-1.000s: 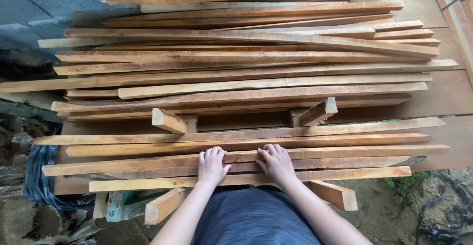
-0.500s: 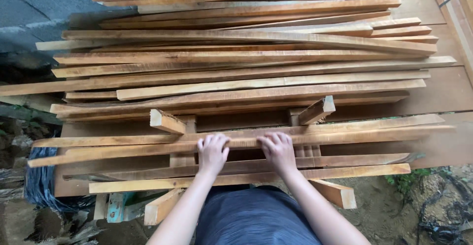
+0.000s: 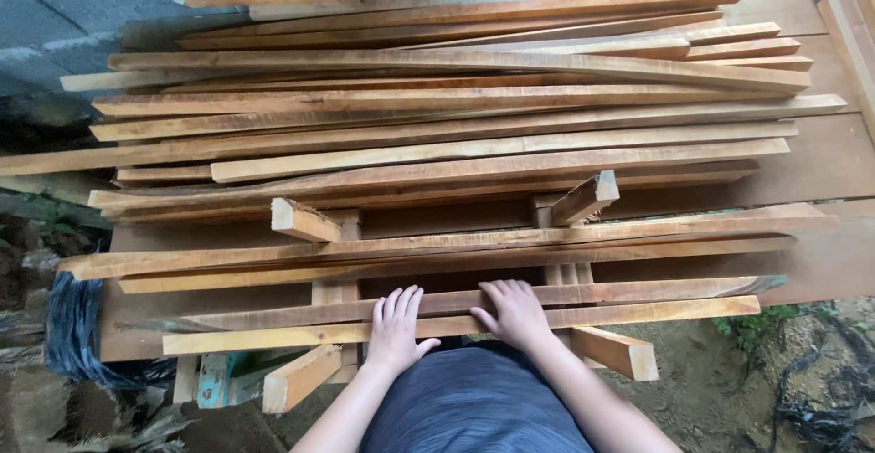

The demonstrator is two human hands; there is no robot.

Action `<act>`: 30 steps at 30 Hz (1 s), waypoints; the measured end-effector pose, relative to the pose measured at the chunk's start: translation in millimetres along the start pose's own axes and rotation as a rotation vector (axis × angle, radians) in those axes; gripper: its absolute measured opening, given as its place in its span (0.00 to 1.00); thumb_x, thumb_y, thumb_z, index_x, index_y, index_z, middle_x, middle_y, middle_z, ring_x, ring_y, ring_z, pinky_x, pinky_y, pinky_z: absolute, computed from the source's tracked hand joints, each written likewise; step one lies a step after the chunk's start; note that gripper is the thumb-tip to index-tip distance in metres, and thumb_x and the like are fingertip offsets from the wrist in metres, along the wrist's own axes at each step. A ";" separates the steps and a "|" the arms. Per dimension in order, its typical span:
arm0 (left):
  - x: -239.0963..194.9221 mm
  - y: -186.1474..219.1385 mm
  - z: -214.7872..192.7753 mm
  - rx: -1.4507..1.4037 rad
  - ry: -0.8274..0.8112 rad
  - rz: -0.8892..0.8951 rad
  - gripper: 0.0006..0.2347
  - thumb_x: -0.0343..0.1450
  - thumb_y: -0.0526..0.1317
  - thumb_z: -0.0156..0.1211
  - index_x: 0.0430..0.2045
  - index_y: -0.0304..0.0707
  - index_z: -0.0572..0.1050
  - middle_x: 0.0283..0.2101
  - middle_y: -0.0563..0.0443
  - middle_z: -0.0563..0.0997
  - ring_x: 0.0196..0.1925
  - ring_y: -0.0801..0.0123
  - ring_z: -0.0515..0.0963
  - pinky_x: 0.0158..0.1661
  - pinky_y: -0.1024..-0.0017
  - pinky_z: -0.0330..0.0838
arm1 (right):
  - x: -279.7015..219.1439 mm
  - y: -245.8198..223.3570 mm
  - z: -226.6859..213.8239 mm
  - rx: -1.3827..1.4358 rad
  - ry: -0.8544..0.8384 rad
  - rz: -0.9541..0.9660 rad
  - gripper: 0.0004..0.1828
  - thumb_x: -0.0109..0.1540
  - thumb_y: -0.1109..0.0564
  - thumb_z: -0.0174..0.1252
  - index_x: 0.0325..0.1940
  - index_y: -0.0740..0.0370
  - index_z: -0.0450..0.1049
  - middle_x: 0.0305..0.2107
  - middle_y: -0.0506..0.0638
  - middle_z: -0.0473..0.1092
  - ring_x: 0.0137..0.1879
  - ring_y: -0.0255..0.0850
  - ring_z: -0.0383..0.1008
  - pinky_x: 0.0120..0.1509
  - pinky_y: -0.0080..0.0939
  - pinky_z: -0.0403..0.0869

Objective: The person picks up thin wooden planks from a pile and places them onto a wooden rack. They align the planks carefully and use black straps to secure the stack in place.

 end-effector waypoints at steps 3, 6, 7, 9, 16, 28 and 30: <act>-3.2 -15.5 27.9 0.152 -0.178 -0.096 0.47 0.57 0.55 0.77 0.67 0.38 0.54 0.67 0.46 0.62 0.71 0.54 0.57 0.68 0.47 0.44 | 12.7 11.3 9.1 -0.092 -0.211 0.176 0.29 0.57 0.35 0.65 0.50 0.59 0.77 0.41 0.55 0.74 0.49 0.53 0.72 0.56 0.53 0.68; 8.2 -14.5 20.3 0.228 -0.212 -0.084 0.46 0.58 0.53 0.77 0.69 0.41 0.55 0.66 0.46 0.64 0.70 0.56 0.59 0.70 0.48 0.45 | 18.2 11.1 15.5 -0.110 -0.217 0.084 0.27 0.57 0.34 0.64 0.47 0.56 0.78 0.39 0.53 0.73 0.50 0.51 0.72 0.53 0.52 0.69; 13.5 -15.8 17.8 0.231 -0.203 -0.086 0.46 0.58 0.53 0.77 0.69 0.41 0.55 0.66 0.46 0.64 0.70 0.56 0.59 0.70 0.48 0.45 | 23.1 8.0 10.0 -0.113 -0.210 0.077 0.27 0.57 0.34 0.64 0.47 0.56 0.78 0.39 0.53 0.73 0.50 0.51 0.72 0.53 0.52 0.69; 10.8 -17.1 20.5 0.231 -0.250 -0.111 0.47 0.57 0.53 0.78 0.68 0.40 0.55 0.65 0.44 0.63 0.70 0.55 0.58 0.70 0.49 0.44 | 21.6 -3.9 -0.2 -0.123 -0.182 0.052 0.27 0.57 0.33 0.64 0.47 0.55 0.78 0.37 0.51 0.74 0.48 0.48 0.73 0.50 0.49 0.69; 28.5 -21.9 13.4 0.300 0.077 -0.167 0.38 0.57 0.51 0.77 0.60 0.42 0.63 0.62 0.45 0.66 0.67 0.54 0.62 0.68 0.54 0.50 | 34.9 -9.6 -24.9 -0.190 0.004 0.011 0.27 0.56 0.34 0.64 0.48 0.55 0.79 0.37 0.50 0.73 0.46 0.46 0.73 0.49 0.46 0.69; -7.9 -20.9 12.6 0.085 -0.025 -0.031 0.22 0.58 0.44 0.76 0.44 0.46 0.76 0.48 0.54 0.78 0.54 0.62 0.75 0.54 0.61 0.66 | 0.7 1.4 7.6 -0.014 -0.447 0.172 0.30 0.55 0.30 0.67 0.48 0.54 0.76 0.39 0.53 0.76 0.47 0.50 0.77 0.50 0.50 0.74; -9.8 -33.5 39.3 0.011 -0.146 -0.107 0.22 0.60 0.45 0.77 0.45 0.44 0.76 0.47 0.50 0.80 0.54 0.60 0.76 0.54 0.60 0.66 | -5.1 4.5 21.6 0.033 -0.529 0.165 0.28 0.56 0.31 0.66 0.46 0.54 0.78 0.38 0.54 0.77 0.47 0.52 0.78 0.52 0.52 0.76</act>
Point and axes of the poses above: each hand's wrist, its own x-axis towards the middle knuckle, its own z-axis out of the palm, y = z × x, the point moved 7 cm from there along x, towards the middle knuckle
